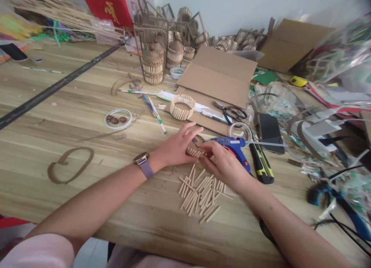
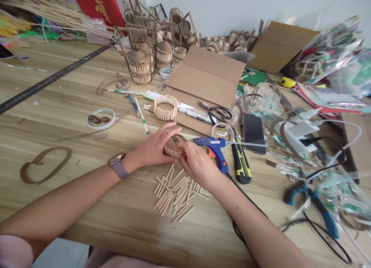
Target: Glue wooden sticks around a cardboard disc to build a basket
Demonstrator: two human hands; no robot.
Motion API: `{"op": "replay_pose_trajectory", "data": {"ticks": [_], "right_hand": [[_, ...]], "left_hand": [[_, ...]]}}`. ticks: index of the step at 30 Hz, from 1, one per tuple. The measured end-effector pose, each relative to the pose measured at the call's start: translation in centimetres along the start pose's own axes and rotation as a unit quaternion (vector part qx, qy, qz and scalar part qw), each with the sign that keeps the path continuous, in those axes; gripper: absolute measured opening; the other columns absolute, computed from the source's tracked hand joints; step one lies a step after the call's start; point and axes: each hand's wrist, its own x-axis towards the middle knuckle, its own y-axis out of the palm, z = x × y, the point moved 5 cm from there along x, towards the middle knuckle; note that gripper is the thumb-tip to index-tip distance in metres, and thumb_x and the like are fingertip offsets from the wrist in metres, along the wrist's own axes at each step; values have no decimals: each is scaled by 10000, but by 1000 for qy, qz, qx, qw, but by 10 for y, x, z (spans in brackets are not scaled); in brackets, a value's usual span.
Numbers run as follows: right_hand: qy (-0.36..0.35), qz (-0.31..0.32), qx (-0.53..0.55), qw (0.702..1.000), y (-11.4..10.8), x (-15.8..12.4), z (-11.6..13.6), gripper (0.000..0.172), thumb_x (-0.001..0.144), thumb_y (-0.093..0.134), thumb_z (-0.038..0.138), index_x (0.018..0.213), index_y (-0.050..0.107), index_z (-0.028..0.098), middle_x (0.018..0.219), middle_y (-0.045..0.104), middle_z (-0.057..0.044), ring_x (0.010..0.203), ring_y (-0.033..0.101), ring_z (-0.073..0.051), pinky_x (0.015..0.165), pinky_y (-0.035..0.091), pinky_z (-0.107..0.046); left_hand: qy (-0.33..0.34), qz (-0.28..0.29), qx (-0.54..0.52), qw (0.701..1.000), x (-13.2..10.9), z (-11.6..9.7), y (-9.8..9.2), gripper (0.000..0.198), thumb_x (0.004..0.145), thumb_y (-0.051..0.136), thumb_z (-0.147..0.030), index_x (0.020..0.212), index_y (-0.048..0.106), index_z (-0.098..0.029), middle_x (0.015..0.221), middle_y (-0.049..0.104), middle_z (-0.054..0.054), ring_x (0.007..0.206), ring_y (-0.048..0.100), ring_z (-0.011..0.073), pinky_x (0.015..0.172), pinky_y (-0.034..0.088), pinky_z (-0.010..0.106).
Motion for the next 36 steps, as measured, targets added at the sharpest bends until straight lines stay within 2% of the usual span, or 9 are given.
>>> {"op": "replay_pose_trajectory", "data": {"ticks": [5,11,13,16,21,26,29,32,36], "right_hand": [[12,13,-10,1000,-5,2,2,254,896,484,149,1145,475,195,924,652,-86,786,647,-204,649,535,-331],[46,-14,-44,998,-43,1,-3,107,919,509,233,996,581,211,936,644,-83,844,634,-214,710,522,-335],[94,-39,-82,991,-57,-7,-16,110,915,517,279,904,608,219,831,642,-61,742,629,-211,650,509,-333],[171,-43,-132,975,-69,-27,-40,239,908,513,385,762,615,226,682,619,-38,556,584,-185,507,447,-307],[277,22,-150,949,-61,-53,-67,393,857,524,561,748,659,208,591,651,-53,486,593,-216,439,400,-310],[376,73,-133,914,-45,-57,-73,448,775,549,625,786,652,190,635,663,-66,536,597,-233,482,403,-319],[394,55,-93,913,-44,-56,-71,442,756,529,644,741,608,209,611,633,-51,552,580,-227,505,396,-320],[407,-12,-52,912,-51,-57,-68,394,721,559,626,729,557,232,587,599,-23,540,543,-209,516,400,-323],[412,-105,108,899,-54,-60,-63,328,670,644,514,832,569,239,683,637,-13,592,554,-192,550,442,-311]], "left_hand": [[-1,2,3,1000,0,-1,0,914,706,789,-443,1415,238,-273,1482,253,184,1390,302,377,1074,372,585],[-26,4,13,1000,-1,-5,-3,923,678,806,-239,1410,244,-262,1498,214,184,1390,305,383,1101,340,585],[-23,-5,11,1000,-1,-6,-4,976,654,825,-253,1418,219,-277,1505,195,180,1396,288,394,1104,327,602],[-20,-19,13,1000,-1,-7,-5,1034,632,846,-269,1425,184,-296,1513,176,181,1399,277,406,1096,335,618],[-16,-30,31,999,0,-8,-4,1091,598,876,-318,1427,168,-280,1516,169,203,1386,292,426,1062,394,607],[-31,-31,43,998,-1,-8,-4,1069,619,865,-275,1423,161,-295,1508,188,200,1359,344,431,1021,441,607],[-36,-29,40,998,-1,-8,-4,1042,633,850,-237,1419,168,-293,1507,191,194,1363,339,430,1031,433,606],[-33,-29,29,999,-1,-7,-4,1049,627,849,-220,1423,169,-283,1505,190,196,1379,310,427,1052,415,602],[-28,-36,15,999,-2,-5,-5,1044,641,831,-193,1438,162,-280,1510,189,187,1401,269,412,1080,384,594]]}}
